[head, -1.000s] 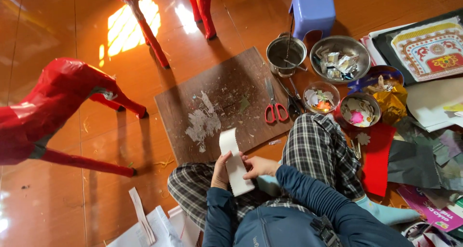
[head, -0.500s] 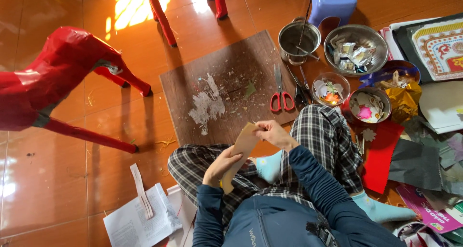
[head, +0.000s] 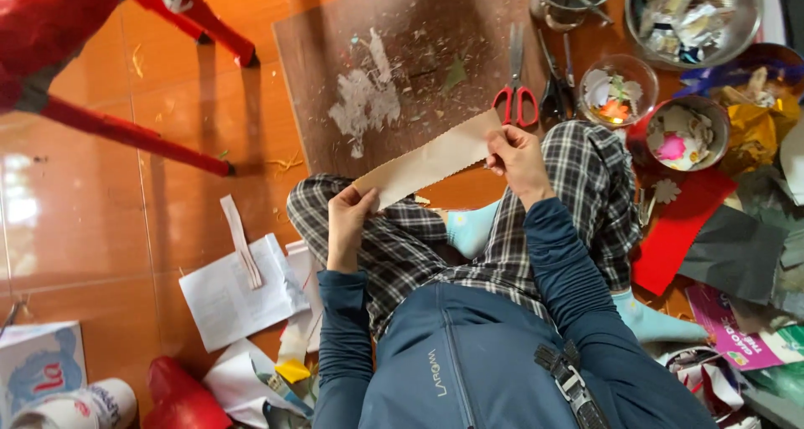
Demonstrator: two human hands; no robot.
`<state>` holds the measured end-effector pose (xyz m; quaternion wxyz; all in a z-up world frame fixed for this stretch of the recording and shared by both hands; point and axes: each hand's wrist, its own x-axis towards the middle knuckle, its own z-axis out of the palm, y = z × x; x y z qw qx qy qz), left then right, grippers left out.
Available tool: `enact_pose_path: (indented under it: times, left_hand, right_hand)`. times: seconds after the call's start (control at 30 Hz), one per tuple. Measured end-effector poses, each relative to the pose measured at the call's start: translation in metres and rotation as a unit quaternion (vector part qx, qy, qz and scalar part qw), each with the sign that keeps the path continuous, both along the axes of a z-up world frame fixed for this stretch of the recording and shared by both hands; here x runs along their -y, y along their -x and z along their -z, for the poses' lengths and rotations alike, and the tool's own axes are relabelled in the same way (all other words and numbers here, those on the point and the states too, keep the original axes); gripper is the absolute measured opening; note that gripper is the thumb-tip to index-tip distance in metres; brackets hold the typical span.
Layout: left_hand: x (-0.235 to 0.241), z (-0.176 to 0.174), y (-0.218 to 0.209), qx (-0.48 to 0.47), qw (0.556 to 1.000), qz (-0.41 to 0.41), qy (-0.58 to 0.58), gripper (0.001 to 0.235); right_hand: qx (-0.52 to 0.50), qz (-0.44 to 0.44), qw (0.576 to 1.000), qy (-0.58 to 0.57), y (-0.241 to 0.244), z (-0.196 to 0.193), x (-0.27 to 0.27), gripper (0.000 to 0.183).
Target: Cutting paper strips with scissors and assembling a red decorative object
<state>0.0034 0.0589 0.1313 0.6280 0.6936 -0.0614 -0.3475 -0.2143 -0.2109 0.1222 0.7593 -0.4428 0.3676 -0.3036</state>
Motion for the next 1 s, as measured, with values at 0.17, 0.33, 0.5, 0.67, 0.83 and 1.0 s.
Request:
enact_pose_path:
  times: [0.17, 0.33, 0.5, 0.67, 0.83, 1.0]
  left_hand:
    - [-0.002, 0.009, 0.001, 0.007, 1.0, -0.004, 0.006, 0.022]
    - [0.001, 0.005, 0.003, 0.0, 1.0, -0.009, 0.02, 0.027]
    - [-0.003, 0.015, -0.003, -0.003, 1.0, -0.005, 0.026, 0.022]
    - [-0.011, -0.039, -0.007, -0.006, 1.0, 0.019, 0.007, 0.018]
    - [-0.039, -0.061, -0.013, 0.023, 0.995, 0.082, 0.06, 0.016]
    - [-0.065, -0.038, -0.012, 0.051, 0.984, 0.151, 0.074, 0.016]
  right_hand:
    - [-0.008, -0.002, 1.0, 0.018, 0.001, 0.004, -0.002, 0.018]
    - [-0.013, -0.006, 1.0, 0.015, 0.003, 0.002, -0.001, 0.02]
    - [-0.011, -0.029, 0.999, 0.029, 0.006, -0.001, 0.0, 0.015]
    - [0.01, -0.089, 0.995, 0.039, 0.013, -0.013, 0.002, 0.007]
    - [0.087, -0.138, 0.987, -0.003, 0.013, -0.009, -0.002, 0.015]
    - [0.107, -0.123, 0.986, -0.013, 0.012, 0.013, 0.003, 0.022]
